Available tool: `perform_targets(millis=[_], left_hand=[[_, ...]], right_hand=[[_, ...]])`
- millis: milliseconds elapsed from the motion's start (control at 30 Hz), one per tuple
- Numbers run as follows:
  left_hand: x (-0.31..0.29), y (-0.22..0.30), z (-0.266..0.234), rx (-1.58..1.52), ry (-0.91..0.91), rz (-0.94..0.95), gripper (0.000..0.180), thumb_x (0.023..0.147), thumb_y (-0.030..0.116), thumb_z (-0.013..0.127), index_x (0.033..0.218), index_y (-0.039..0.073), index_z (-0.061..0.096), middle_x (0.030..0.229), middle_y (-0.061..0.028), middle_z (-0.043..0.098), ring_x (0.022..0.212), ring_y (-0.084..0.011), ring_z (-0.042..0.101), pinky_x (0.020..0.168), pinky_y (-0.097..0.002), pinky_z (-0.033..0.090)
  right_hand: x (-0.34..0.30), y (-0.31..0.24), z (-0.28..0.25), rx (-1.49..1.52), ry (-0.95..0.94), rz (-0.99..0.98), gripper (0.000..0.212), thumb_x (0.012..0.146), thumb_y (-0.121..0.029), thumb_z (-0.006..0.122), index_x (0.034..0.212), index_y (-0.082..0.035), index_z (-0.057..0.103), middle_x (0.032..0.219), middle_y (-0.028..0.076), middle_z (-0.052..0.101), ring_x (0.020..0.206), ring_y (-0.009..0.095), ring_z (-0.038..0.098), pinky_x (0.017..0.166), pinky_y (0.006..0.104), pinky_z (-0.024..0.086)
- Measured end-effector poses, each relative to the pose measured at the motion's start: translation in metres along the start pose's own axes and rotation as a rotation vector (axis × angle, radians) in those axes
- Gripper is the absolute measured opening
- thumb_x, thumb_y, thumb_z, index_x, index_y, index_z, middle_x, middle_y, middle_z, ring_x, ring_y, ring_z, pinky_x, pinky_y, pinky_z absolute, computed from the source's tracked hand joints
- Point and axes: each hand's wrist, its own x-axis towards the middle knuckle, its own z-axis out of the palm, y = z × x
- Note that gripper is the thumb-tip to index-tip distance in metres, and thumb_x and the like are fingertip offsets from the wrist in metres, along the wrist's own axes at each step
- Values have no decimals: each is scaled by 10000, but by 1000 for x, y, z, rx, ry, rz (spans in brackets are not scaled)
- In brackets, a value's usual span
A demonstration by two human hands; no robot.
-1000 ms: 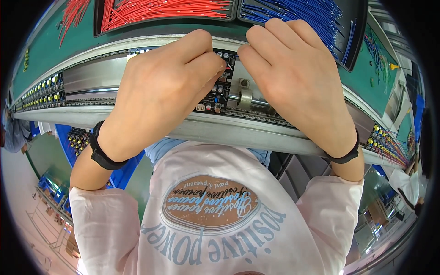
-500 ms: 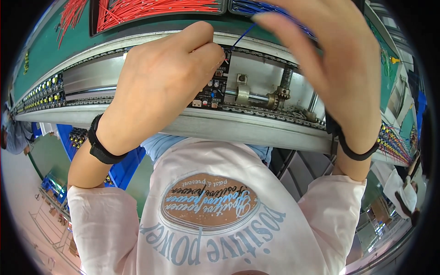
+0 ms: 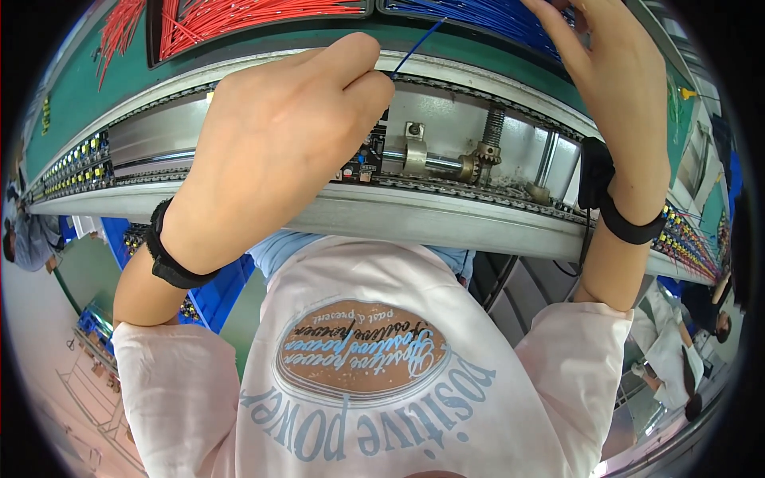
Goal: Manually inserting and connecting colored wires onto printed circuit boards on an assembly line.
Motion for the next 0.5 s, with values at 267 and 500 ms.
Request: perform_targets(millis=[267,500], left_hand=[[1,8,-17,-237,50,-28,151,824,-24,780,959,31,740,861,-82,657,718,-211,671,599,-316,497],[-5,22,-33,-814,75,-232,183,817,-90,773,972,8,767,913,-97,712,753,-151,662,663,-285,517]], right_hand=[[-20,-12,-13,553,-64,135,96,793,-90,727,847,-36,668,804,47,629,735,222,623,655,335,492],[-26,-30,14,777,-363,-349,120,865,-119,790,934,-43,727,761,81,666,619,214,632,560,329,476]])
